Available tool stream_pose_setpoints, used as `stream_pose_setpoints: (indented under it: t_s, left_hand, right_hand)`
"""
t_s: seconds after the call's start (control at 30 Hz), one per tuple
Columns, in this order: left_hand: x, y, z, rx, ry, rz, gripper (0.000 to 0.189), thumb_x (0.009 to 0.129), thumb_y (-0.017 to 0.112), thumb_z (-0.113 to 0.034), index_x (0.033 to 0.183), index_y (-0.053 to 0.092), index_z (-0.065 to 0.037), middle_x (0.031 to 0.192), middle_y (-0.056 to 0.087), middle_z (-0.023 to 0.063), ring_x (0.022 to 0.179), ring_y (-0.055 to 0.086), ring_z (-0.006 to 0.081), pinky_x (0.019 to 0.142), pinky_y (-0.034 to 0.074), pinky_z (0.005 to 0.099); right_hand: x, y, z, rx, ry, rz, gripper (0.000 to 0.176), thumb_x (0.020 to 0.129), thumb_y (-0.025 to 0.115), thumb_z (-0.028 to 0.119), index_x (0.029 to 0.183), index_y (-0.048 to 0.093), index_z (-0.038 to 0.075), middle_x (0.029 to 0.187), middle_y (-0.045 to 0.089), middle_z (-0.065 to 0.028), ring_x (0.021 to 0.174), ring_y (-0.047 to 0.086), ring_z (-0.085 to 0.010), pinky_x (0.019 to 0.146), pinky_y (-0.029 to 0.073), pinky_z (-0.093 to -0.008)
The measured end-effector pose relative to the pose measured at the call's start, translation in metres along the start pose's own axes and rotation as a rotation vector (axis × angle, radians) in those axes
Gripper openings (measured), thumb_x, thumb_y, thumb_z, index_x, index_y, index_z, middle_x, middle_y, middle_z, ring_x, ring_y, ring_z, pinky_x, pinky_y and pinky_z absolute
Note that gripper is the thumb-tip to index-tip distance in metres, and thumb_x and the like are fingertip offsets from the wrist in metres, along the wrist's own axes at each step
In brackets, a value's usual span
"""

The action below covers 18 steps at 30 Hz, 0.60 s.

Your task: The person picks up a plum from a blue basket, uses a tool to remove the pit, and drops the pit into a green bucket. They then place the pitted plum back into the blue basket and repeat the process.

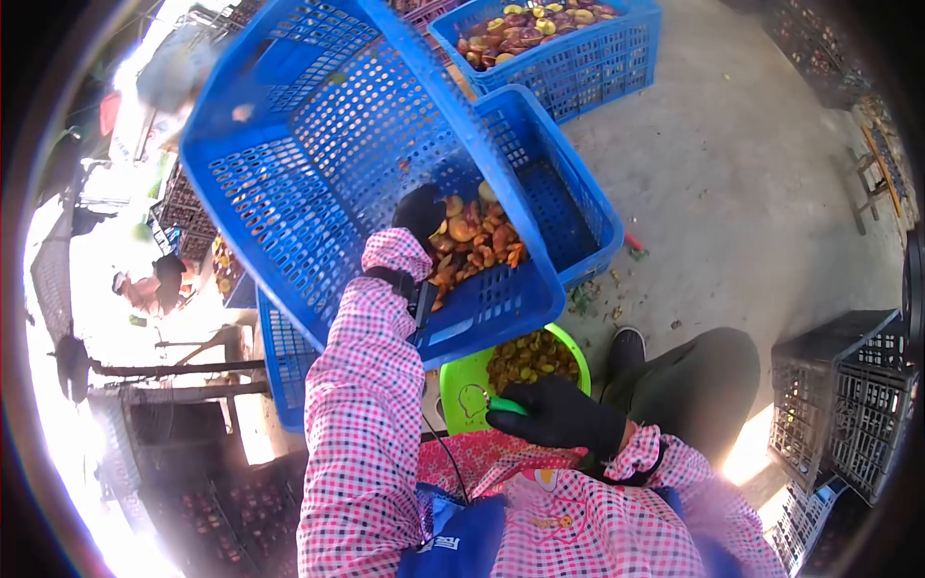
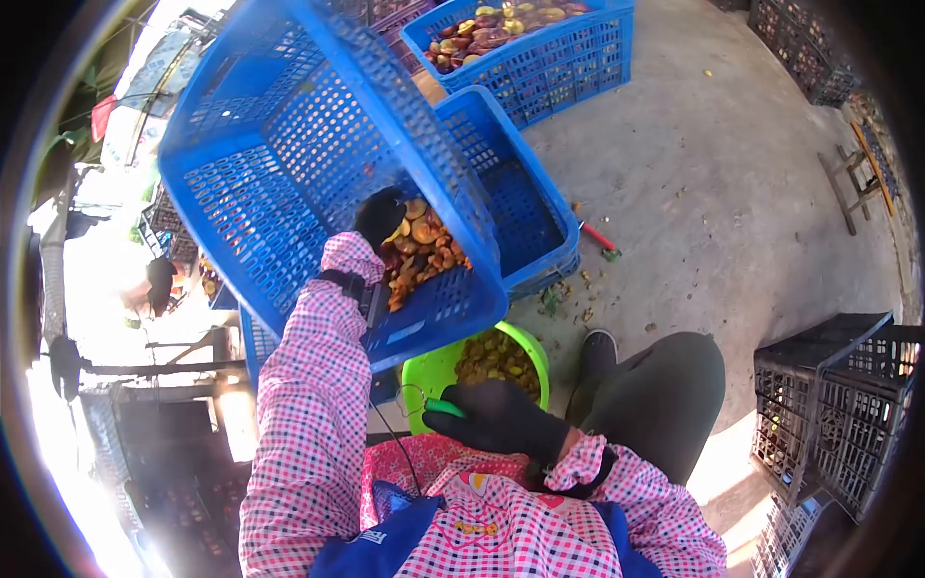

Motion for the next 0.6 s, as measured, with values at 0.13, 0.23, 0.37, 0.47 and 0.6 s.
stream_pose_setpoints:
  t_s: [0.13, 0.23, 0.37, 0.47, 0.6]
  left_hand:
    - [0.010, 0.047, -0.002, 0.059, 0.009, 0.146, 0.039, 0.077, 0.067, -0.033, 0.107, 0.064, -0.009, 0.100, 0.068, 0.0142, 0.095, 0.065, 0.0334, 0.083, 0.051, 0.0421]
    - [-0.001, 0.047, 0.010, 0.074, -0.001, 0.189, 0.041, 0.073, 0.072, -0.033, 0.104, 0.062, -0.007, 0.091, 0.067, 0.0148, 0.088, 0.065, 0.0330, 0.078, 0.051, 0.0419]
    - [-0.037, -0.010, -0.012, 0.009, -0.037, 0.207, 0.041, 0.074, 0.074, -0.031, 0.100, 0.059, -0.003, 0.088, 0.065, 0.0163, 0.082, 0.065, 0.0297, 0.073, 0.051, 0.0409]
    - [-0.101, -0.063, -0.071, -1.010, -0.148, 0.309, 0.039, 0.079, 0.069, -0.020, 0.109, 0.059, 0.002, 0.097, 0.066, 0.0127, 0.085, 0.064, 0.0230, 0.076, 0.051, 0.0361]
    - [-0.196, -0.084, -0.109, -1.371, -0.290, 0.311, 0.041, 0.083, 0.062, -0.012, 0.121, 0.054, 0.004, 0.106, 0.062, 0.0090, 0.095, 0.060, 0.0181, 0.087, 0.048, 0.0302]
  right_hand:
    - [0.000, -0.014, 0.001, 0.126, -0.048, -0.110, 0.027, 0.087, 0.067, 0.032, 0.085, 0.064, 0.005, 0.071, 0.063, -0.0199, 0.066, 0.064, -0.0372, 0.061, 0.049, -0.0458]
    - [0.003, -0.019, 0.003, 0.111, -0.050, -0.172, 0.029, 0.087, 0.065, 0.034, 0.088, 0.064, 0.005, 0.070, 0.062, -0.0198, 0.065, 0.064, -0.0376, 0.060, 0.049, -0.0466]
    - [0.003, -0.022, -0.006, 0.022, 0.006, -0.309, 0.031, 0.089, 0.062, 0.036, 0.091, 0.062, 0.005, 0.069, 0.063, -0.0184, 0.064, 0.064, -0.0379, 0.059, 0.050, -0.0471]
    - [-0.001, -0.032, -0.001, -0.030, 0.029, -0.435, 0.032, 0.091, 0.060, 0.036, 0.099, 0.062, 0.006, 0.072, 0.064, -0.0170, 0.066, 0.064, -0.0366, 0.060, 0.049, -0.0463]
    - [-0.002, -0.038, 0.000, 0.064, 0.101, -0.494, 0.030, 0.092, 0.058, 0.036, 0.101, 0.060, 0.007, 0.077, 0.065, -0.0164, 0.070, 0.064, -0.0348, 0.061, 0.048, -0.0452]
Point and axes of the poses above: each hand's wrist, its own x-axis towards the middle knuckle, its own y-axis out of the palm, z = x × y, the point moved 9 cm from there along x, towards the middle knuckle
